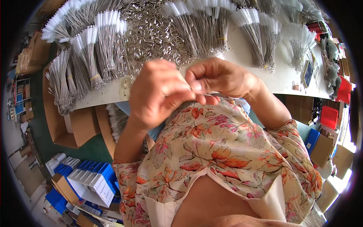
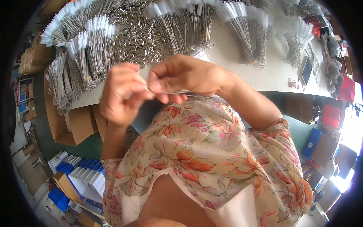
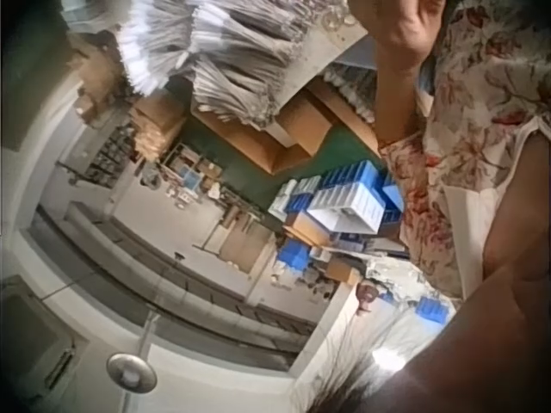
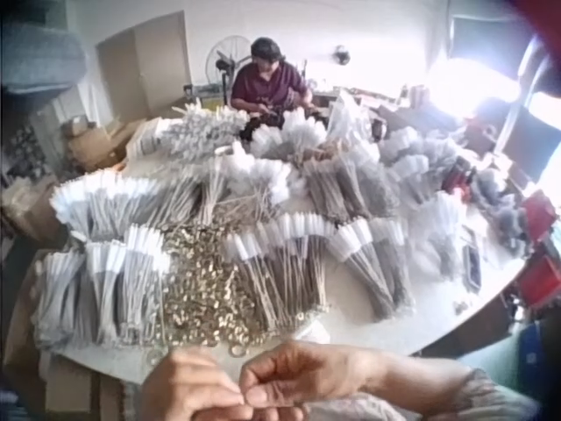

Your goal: Assembling laboratory brushes by attaching metal rings to the handles.

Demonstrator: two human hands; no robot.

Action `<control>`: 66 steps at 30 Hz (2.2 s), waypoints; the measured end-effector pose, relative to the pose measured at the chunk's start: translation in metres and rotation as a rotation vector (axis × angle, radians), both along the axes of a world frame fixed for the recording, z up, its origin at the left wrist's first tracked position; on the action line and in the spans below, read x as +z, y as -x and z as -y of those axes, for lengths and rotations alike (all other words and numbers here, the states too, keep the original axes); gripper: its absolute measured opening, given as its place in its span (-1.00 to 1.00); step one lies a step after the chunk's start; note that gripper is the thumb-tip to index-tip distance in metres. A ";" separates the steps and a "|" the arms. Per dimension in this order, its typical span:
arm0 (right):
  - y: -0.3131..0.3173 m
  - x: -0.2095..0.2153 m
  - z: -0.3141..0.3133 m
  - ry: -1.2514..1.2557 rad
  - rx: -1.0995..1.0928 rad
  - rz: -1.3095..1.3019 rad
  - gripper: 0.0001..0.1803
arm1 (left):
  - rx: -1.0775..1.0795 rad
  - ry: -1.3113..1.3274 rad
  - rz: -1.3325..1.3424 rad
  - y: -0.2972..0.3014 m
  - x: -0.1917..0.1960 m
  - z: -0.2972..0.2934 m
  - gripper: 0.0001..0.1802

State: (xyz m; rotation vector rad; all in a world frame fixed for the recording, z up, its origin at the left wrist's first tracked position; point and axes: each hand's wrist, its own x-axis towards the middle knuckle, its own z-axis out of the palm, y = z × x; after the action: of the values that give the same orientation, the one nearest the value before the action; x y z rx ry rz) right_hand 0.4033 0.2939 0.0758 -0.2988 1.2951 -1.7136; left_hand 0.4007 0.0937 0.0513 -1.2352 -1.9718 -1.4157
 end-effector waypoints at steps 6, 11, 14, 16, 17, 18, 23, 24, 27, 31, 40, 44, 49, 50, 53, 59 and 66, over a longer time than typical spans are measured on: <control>-0.026 -0.018 -0.052 -0.356 -0.057 -0.326 -0.85 | 0.276 0.184 -0.031 -0.031 -0.044 0.005 -0.72; -0.049 -0.058 -0.089 -1.541 0.216 -1.360 -0.87 | 0.585 0.348 0.496 -0.053 -0.082 0.041 -0.82; -0.046 -0.068 -0.064 -1.019 -0.226 -1.136 -0.90 | 0.595 0.428 0.480 -0.056 -0.091 0.039 -0.89; -0.039 -0.062 -0.026 -0.680 -0.343 -1.053 -0.91 | 0.607 0.460 0.434 -0.052 -0.083 0.035 -0.92; -0.032 -0.057 -0.008 -0.548 -0.328 -1.090 -0.93 | 0.610 0.463 0.430 -0.050 -0.078 0.034 -0.92; -0.028 -0.053 0.010 -0.522 -0.325 -1.051 -0.93 | 0.510 0.152 0.670 -0.047 -0.073 0.032 -0.93; -0.007 -0.041 0.044 -0.469 -0.264 -1.124 -0.91 | 0.205 -0.410 0.874 -0.021 -0.021 0.034 -0.91; -0.004 -0.040 0.044 -0.400 -0.296 -1.083 -0.90 | 0.216 -0.277 0.760 -0.015 -0.014 0.035 -0.88; 0.006 -0.027 0.037 -0.274 -0.275 -0.862 -0.87 | 0.148 -0.074 0.563 0.000 0.001 0.042 -0.82; 0.014 -0.005 0.026 -0.208 -0.150 -0.497 -0.85 | 0.002 -0.013 0.524 0.010 0.019 0.041 -0.81; 0.012 0.003 0.020 0.053 -0.397 -0.185 -0.85 | -0.056 -0.246 0.544 0.012 0.025 0.021 -0.71; 0.010 0.036 0.032 0.129 -0.644 -0.239 -0.83 | 0.005 -0.259 0.316 0.012 0.043 0.011 -0.67; 0.019 0.034 0.038 0.156 -0.594 -0.398 -0.84 | 0.122 -0.162 0.284 0.017 0.054 0.012 -0.64; 0.020 0.036 0.038 0.150 -0.562 -0.408 -0.84 | 0.130 -0.158 0.283 0.017 0.058 0.014 -0.64; 0.025 0.036 0.032 0.076 -0.494 -0.528 -0.86 | 0.126 -0.089 0.252 0.022 0.062 0.017 -0.62; 0.025 0.031 0.029 0.029 -0.515 -0.630 -0.87 | 0.134 0.019 0.436 0.027 0.087 0.016 -0.71; 0.025 0.036 0.027 0.093 -0.458 -0.407 -0.88 | 0.000 -0.051 0.685 0.037 0.068 0.027 -0.83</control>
State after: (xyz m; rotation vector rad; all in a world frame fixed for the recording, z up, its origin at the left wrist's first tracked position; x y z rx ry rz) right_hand 0.3784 0.2667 0.1123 -0.4486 1.6752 -2.1809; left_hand 0.3635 0.0668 0.1194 -0.7744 -2.3208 -2.0694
